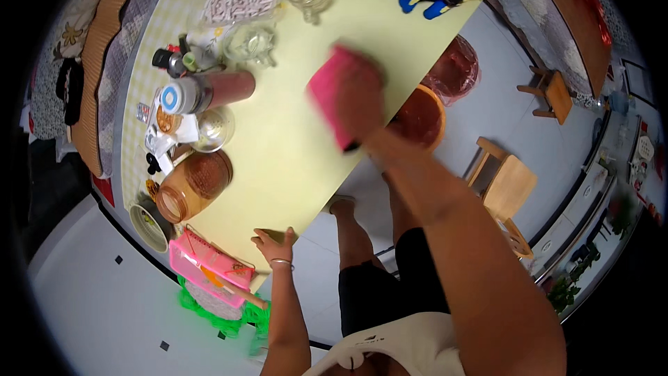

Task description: The person gathers small white cylindrical items from a table and places them into a pink dustpan. They then wipe the table surface with a pink cloth, moving various items like a glass jar, a water bottle, and a glass cup aside to clean underneath them. The person also picks up a small item from the floor and places it in the dustpan before continuing to wipe the table.

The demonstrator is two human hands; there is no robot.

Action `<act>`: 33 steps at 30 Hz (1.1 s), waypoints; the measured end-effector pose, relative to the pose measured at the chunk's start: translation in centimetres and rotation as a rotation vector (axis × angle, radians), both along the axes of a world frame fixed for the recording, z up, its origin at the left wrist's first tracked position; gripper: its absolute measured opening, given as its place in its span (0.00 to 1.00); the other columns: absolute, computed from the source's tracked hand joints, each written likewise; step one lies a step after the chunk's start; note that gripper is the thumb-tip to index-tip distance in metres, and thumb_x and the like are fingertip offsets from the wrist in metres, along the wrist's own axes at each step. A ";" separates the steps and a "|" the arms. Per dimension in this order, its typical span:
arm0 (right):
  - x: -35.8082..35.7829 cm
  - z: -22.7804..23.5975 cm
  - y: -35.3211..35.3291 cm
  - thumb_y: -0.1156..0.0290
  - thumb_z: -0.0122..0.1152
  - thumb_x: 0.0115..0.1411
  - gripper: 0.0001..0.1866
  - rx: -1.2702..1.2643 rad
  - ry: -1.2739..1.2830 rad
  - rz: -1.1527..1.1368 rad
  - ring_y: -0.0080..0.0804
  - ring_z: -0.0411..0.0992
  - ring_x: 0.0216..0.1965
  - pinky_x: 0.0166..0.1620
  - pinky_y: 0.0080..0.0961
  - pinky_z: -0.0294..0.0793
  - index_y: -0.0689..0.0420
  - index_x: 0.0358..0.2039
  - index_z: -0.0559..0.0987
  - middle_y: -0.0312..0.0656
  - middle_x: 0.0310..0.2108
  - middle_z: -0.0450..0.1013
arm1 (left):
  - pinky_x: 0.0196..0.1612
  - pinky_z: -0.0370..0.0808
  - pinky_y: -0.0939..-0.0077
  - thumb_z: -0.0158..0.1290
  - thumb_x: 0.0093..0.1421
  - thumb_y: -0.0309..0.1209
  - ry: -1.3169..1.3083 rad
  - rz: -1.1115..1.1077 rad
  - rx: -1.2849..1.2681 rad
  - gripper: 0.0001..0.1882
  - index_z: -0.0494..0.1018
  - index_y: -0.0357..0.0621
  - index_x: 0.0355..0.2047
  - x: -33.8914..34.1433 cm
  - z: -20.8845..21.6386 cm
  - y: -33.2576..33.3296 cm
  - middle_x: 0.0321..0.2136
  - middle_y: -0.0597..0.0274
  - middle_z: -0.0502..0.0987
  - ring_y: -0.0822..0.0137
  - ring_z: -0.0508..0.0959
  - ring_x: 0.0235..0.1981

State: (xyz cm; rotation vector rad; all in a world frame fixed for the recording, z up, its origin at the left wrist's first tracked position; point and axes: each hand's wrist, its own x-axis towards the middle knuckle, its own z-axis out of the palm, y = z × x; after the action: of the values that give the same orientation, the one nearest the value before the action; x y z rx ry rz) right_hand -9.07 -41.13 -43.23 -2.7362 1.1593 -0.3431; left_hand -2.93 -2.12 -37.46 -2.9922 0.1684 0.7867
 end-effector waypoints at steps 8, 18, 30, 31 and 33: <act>0.9 -0.2 8.9 0.69 0.44 0.56 0.25 0.462 -0.113 0.778 0.35 0.61 0.60 0.65 0.33 0.53 0.58 0.55 0.69 0.41 0.57 0.66 | 0.64 0.55 0.51 0.64 0.43 0.55 0.163 0.016 0.103 0.64 0.37 0.31 0.65 1.7 -0.7 -0.3 0.62 0.22 0.40 0.28 0.50 0.62; -2.1 -0.9 -2.9 0.64 0.52 0.55 0.23 -0.126 -0.291 -0.168 0.53 0.63 0.54 0.59 0.51 0.56 0.60 0.50 0.71 0.54 0.50 0.67 | 0.65 0.52 0.53 0.61 0.47 0.56 0.148 0.023 0.108 0.63 0.35 0.32 0.65 0.6 -0.3 -0.9 0.63 0.23 0.38 0.29 0.46 0.64; -7.8 -2.0 3.5 0.59 0.50 0.59 0.27 0.288 -0.193 0.447 0.37 0.58 0.62 0.64 0.38 0.54 0.53 0.59 0.66 0.43 0.62 0.59 | 0.65 0.54 0.54 0.58 0.50 0.57 0.120 -0.074 0.175 0.61 0.32 0.34 0.66 0.0 -0.6 -0.5 0.62 0.21 0.38 0.31 0.48 0.64; -9.3 -2.9 -0.6 0.61 0.51 0.59 0.27 0.230 -0.209 0.347 0.41 0.59 0.61 0.62 0.38 0.57 0.53 0.59 0.65 0.44 0.61 0.59 | 0.65 0.54 0.54 0.58 0.50 0.57 0.120 -0.077 0.191 0.61 0.32 0.34 0.66 0.0 -0.6 -0.2 0.62 0.21 0.38 0.31 0.47 0.64; -10.1 0.4 -7.6 0.61 0.56 0.57 0.31 0.131 0.012 0.158 0.47 0.57 0.62 0.62 0.44 0.55 0.52 0.61 0.63 0.48 0.61 0.59 | 0.65 0.53 0.54 0.56 0.51 0.58 0.115 -0.088 0.196 0.60 0.32 0.32 0.65 0.0 -0.4 0.1 0.62 0.21 0.38 0.30 0.47 0.64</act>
State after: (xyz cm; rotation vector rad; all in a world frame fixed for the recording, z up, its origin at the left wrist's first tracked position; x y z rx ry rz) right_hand -19.20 -48.74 -42.84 -2.6957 0.9251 -0.2221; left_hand -2.89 -1.99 -37.87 -2.7384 0.2127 0.9094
